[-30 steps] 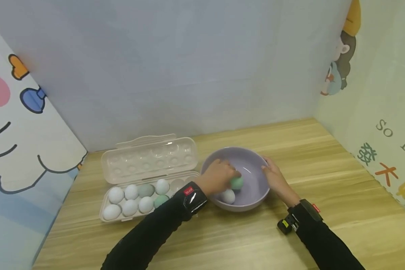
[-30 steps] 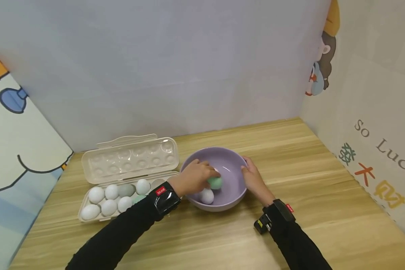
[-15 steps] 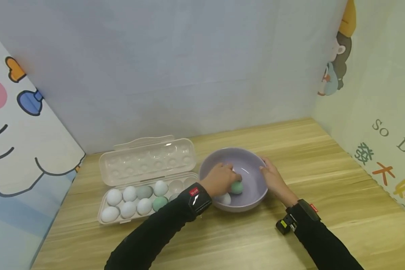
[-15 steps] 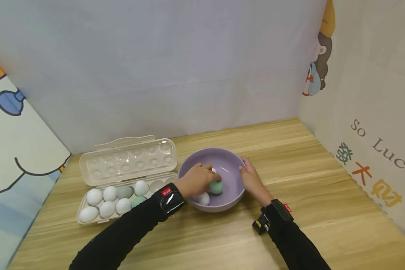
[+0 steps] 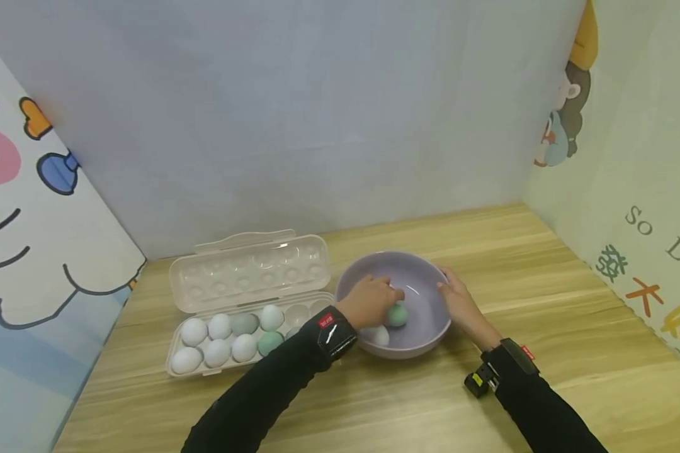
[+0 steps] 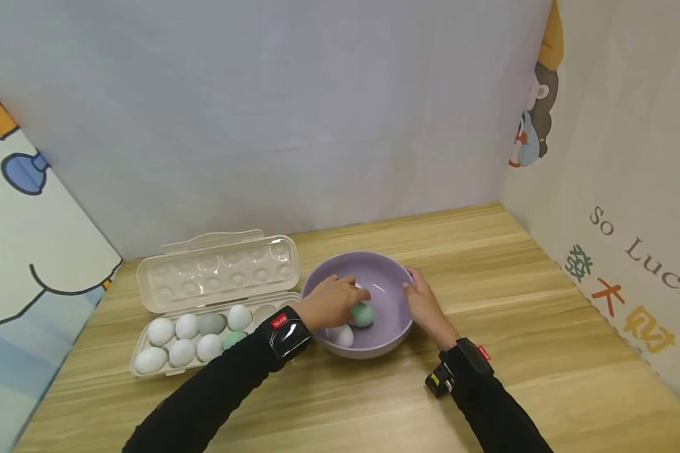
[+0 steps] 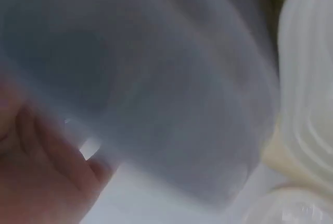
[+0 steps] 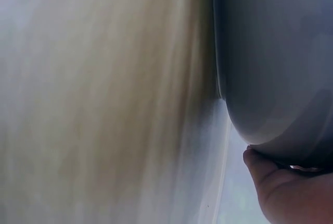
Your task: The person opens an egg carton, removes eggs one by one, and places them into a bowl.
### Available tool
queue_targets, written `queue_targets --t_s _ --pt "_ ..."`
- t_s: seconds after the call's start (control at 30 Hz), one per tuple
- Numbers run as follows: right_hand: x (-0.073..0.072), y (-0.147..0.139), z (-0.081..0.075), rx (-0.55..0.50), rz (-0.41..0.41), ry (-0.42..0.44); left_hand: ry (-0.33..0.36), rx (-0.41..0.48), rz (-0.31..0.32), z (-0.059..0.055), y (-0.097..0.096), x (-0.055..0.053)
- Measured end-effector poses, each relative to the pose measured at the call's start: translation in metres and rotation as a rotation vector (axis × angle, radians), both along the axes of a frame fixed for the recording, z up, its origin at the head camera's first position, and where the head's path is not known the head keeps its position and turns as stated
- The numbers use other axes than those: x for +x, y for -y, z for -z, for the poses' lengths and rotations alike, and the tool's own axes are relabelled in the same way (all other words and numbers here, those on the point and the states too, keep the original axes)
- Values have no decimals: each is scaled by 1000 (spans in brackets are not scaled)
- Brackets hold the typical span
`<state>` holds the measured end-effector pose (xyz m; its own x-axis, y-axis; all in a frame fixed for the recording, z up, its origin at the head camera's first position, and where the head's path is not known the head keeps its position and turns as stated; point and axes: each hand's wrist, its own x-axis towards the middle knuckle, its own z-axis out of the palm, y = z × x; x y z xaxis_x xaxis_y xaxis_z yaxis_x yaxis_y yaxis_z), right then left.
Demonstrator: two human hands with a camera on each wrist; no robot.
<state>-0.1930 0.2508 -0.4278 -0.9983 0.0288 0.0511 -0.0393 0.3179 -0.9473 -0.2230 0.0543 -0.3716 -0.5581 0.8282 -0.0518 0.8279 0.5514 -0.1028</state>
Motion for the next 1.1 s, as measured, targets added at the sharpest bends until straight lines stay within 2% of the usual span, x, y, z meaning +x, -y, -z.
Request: queue_targets --t_s 0.1,0.23,0.3,0.37,0.47,0.57,0.67,0.77,0.87,1.1 --pt "0 0 0 17 0 6 27 50 -29 -15 12 1" --pt "2 0 0 37 -7 9 42 171 -44 -35 44 2" --pt "2 0 -1 35 -12 7 36 241 -39 -40 64 1" --pt "3 0 -2 36 -17 4 52 291 -60 -42 85 0" --pt "3 0 -3 44 -16 7 138 300 -128 -40 112 1" --pt "3 1 -3 51 -14 15 271 244 -213 -34 131 5" --pt "2 1 -3 55 -13 13 394 185 -290 -25 142 11" --pt "2 1 -4 55 -16 4 466 156 -319 -17 146 15" --pt "2 1 -5 52 -20 1 472 149 -304 -10 147 17" --pt "2 3 -5 47 -23 10 437 192 -207 1 152 16"
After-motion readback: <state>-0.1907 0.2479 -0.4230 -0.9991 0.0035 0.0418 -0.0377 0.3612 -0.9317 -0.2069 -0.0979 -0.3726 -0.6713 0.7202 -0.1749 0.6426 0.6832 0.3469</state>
